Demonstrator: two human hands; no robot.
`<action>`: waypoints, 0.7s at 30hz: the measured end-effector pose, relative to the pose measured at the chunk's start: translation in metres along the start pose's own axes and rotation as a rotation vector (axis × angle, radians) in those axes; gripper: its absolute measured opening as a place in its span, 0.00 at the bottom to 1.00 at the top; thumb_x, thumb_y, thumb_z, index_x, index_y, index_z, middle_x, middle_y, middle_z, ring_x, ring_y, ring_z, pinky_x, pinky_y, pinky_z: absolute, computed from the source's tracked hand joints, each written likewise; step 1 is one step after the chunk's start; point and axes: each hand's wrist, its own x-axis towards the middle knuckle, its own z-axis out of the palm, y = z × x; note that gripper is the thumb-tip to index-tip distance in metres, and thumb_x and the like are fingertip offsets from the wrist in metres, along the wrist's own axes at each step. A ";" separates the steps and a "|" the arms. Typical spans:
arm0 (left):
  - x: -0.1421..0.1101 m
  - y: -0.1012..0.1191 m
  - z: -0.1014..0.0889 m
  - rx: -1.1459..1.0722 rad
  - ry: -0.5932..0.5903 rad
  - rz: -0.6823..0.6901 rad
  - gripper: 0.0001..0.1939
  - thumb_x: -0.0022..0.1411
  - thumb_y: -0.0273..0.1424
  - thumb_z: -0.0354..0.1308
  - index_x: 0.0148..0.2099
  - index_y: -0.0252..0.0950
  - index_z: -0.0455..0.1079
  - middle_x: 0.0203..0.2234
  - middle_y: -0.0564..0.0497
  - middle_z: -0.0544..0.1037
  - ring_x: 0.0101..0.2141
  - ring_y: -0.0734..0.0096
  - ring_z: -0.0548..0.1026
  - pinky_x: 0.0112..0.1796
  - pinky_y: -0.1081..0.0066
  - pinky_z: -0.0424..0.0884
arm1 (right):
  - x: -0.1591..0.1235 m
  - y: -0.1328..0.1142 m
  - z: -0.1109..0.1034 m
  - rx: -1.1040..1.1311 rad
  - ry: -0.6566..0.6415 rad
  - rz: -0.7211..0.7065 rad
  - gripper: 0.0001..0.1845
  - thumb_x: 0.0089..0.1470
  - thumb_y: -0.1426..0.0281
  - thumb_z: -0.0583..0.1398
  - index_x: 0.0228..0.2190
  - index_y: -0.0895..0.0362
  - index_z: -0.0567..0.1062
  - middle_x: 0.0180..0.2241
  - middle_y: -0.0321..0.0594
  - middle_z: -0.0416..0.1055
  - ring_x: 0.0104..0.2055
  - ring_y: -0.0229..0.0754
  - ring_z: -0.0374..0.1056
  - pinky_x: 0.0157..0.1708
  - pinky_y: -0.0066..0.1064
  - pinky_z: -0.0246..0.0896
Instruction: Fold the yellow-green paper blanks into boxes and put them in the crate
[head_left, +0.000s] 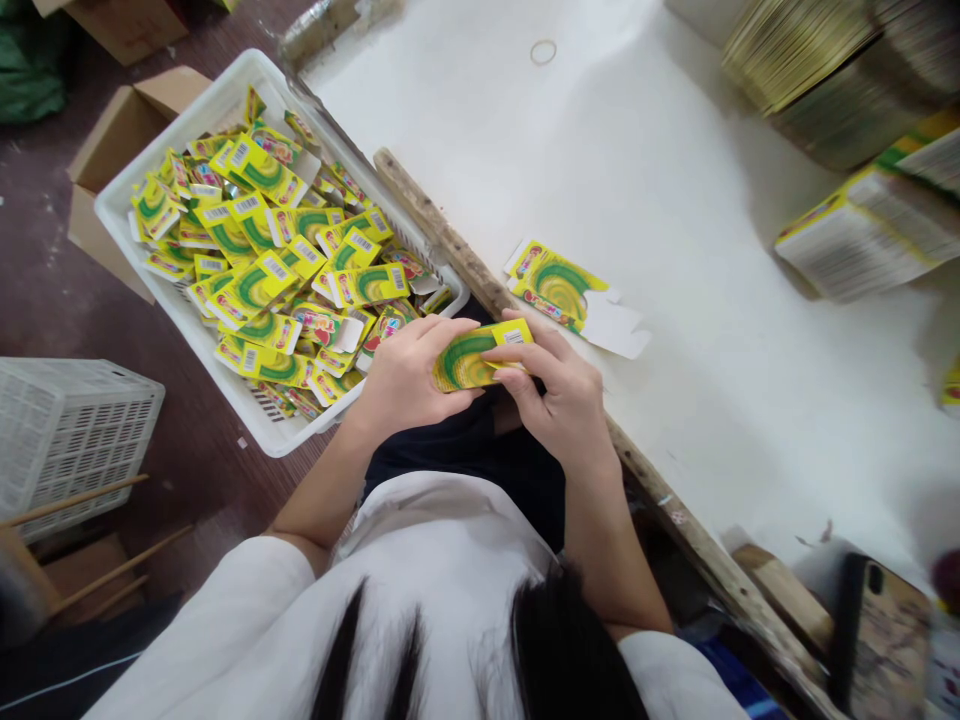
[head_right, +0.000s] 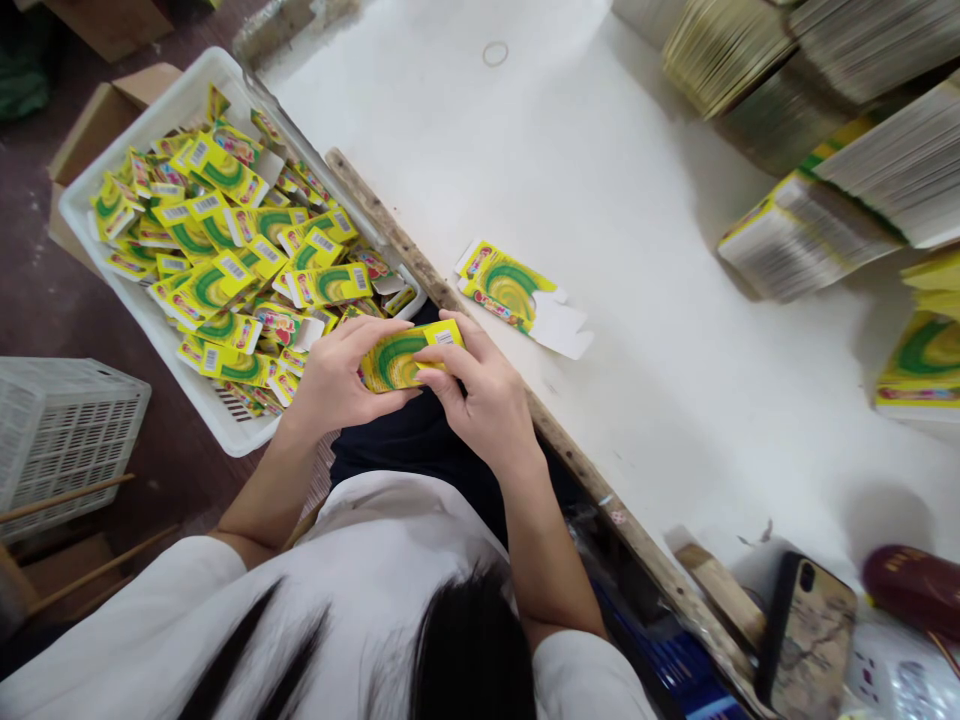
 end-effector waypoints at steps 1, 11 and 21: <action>0.000 0.000 0.000 -0.001 -0.001 -0.002 0.25 0.53 0.32 0.68 0.54 0.38 0.70 0.47 0.46 0.81 0.47 0.60 0.79 0.50 0.61 0.75 | 0.000 0.000 0.000 0.002 -0.003 0.001 0.09 0.65 0.66 0.59 0.41 0.52 0.80 0.58 0.49 0.73 0.60 0.53 0.71 0.57 0.45 0.70; 0.002 0.003 0.000 0.010 0.045 0.011 0.24 0.54 0.33 0.66 0.53 0.37 0.70 0.45 0.46 0.81 0.46 0.61 0.79 0.50 0.62 0.75 | -0.002 -0.002 0.005 -0.018 -0.001 -0.007 0.13 0.63 0.66 0.61 0.48 0.51 0.80 0.62 0.50 0.69 0.64 0.55 0.66 0.59 0.49 0.68; 0.001 0.000 -0.001 0.037 0.017 0.036 0.24 0.55 0.34 0.66 0.54 0.38 0.70 0.47 0.45 0.80 0.47 0.59 0.79 0.50 0.62 0.75 | -0.003 -0.001 0.002 -0.014 -0.015 -0.008 0.11 0.64 0.66 0.60 0.46 0.51 0.80 0.61 0.49 0.69 0.62 0.54 0.69 0.58 0.47 0.69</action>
